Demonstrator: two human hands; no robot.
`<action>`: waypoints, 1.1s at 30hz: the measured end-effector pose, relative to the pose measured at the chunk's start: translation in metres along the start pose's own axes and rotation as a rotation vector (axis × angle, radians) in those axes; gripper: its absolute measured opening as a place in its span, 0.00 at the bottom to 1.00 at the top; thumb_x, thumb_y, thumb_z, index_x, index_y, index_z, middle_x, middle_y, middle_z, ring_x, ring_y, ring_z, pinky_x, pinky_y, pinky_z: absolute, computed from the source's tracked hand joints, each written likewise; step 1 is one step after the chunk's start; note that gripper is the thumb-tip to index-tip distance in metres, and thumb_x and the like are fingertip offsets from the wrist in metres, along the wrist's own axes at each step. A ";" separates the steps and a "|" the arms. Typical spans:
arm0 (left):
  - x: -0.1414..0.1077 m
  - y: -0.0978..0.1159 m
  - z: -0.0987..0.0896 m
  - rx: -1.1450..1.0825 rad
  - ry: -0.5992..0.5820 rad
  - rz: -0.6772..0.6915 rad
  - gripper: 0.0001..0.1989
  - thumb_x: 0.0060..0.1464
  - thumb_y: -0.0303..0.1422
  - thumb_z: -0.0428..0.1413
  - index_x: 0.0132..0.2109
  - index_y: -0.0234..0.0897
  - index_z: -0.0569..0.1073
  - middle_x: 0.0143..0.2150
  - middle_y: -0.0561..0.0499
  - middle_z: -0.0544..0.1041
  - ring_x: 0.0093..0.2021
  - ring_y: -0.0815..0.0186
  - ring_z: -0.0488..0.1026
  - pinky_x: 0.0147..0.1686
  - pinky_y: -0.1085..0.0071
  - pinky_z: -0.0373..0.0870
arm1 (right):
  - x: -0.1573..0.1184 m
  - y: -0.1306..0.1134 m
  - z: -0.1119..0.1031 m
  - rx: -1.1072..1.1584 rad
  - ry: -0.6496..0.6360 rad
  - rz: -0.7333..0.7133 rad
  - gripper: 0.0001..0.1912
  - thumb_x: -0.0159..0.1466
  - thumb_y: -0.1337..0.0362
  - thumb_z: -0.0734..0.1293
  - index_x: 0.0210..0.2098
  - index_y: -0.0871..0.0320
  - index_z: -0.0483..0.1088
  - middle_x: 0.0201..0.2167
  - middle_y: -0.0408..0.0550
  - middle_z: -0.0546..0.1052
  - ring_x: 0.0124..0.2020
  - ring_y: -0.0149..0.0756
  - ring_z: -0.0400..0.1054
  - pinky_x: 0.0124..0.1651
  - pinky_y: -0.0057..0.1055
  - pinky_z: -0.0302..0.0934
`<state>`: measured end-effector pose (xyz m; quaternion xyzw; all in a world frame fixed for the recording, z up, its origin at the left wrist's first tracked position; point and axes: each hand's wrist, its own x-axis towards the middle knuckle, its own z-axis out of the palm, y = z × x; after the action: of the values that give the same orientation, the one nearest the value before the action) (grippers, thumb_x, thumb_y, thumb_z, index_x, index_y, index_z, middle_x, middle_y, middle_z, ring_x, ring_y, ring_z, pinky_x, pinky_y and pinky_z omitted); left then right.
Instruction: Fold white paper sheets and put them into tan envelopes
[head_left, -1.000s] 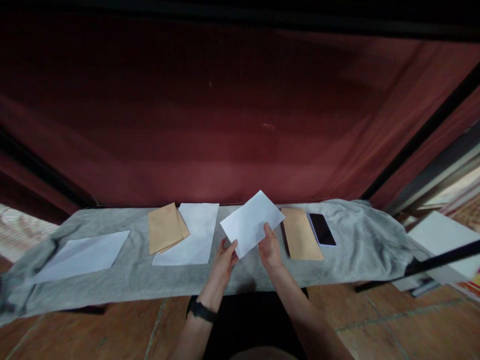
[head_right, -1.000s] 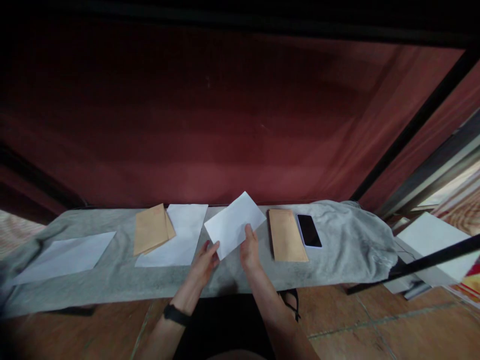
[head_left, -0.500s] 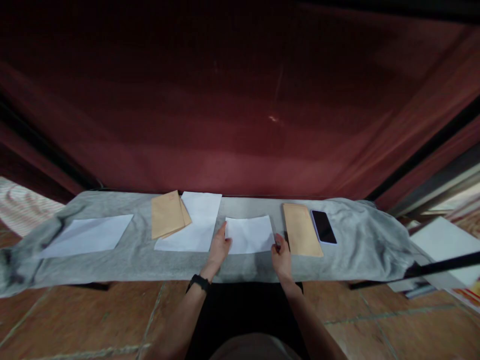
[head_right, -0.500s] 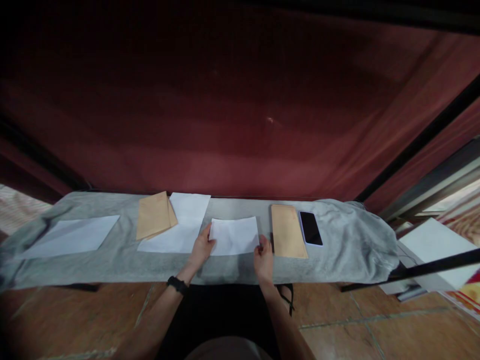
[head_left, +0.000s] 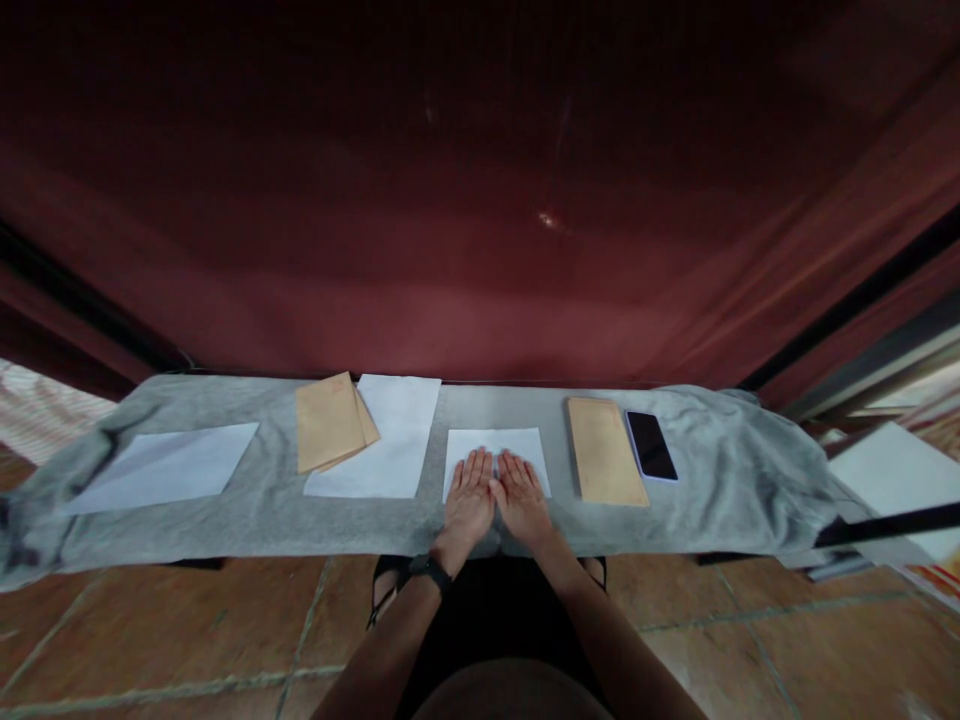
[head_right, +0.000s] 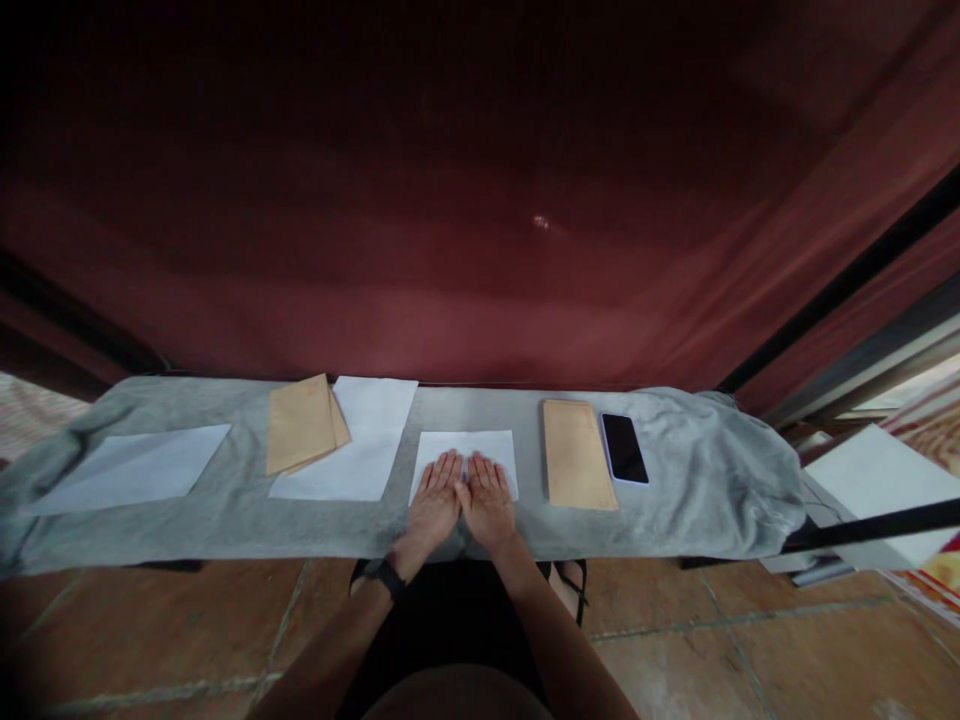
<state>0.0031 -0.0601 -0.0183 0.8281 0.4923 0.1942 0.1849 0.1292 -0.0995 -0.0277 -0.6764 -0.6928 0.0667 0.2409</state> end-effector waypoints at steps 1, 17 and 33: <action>-0.001 -0.003 -0.001 0.025 -0.009 -0.002 0.30 0.64 0.28 0.43 0.71 0.30 0.61 0.74 0.38 0.57 0.76 0.55 0.49 0.74 0.52 0.43 | -0.002 0.003 0.000 -0.032 0.012 -0.004 0.29 0.76 0.57 0.52 0.70 0.65 0.59 0.71 0.59 0.61 0.73 0.46 0.52 0.74 0.50 0.45; -0.013 -0.027 -0.019 0.080 0.143 -0.194 0.33 0.67 0.42 0.46 0.71 0.24 0.59 0.74 0.32 0.56 0.75 0.49 0.50 0.73 0.50 0.45 | -0.029 0.038 -0.009 -0.021 0.213 0.189 0.36 0.75 0.47 0.51 0.71 0.69 0.56 0.71 0.67 0.58 0.71 0.57 0.55 0.71 0.57 0.49; 0.043 0.003 -0.003 0.096 -0.056 -0.012 0.29 0.66 0.30 0.40 0.71 0.27 0.60 0.74 0.38 0.58 0.76 0.56 0.47 0.74 0.52 0.40 | 0.052 0.018 0.002 0.053 -0.011 0.042 0.28 0.75 0.57 0.51 0.68 0.64 0.63 0.70 0.59 0.63 0.72 0.46 0.54 0.73 0.50 0.46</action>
<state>0.0230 -0.0226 -0.0086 0.8382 0.5004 0.1462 0.1599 0.1467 -0.0472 -0.0241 -0.6839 -0.6776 0.0938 0.2536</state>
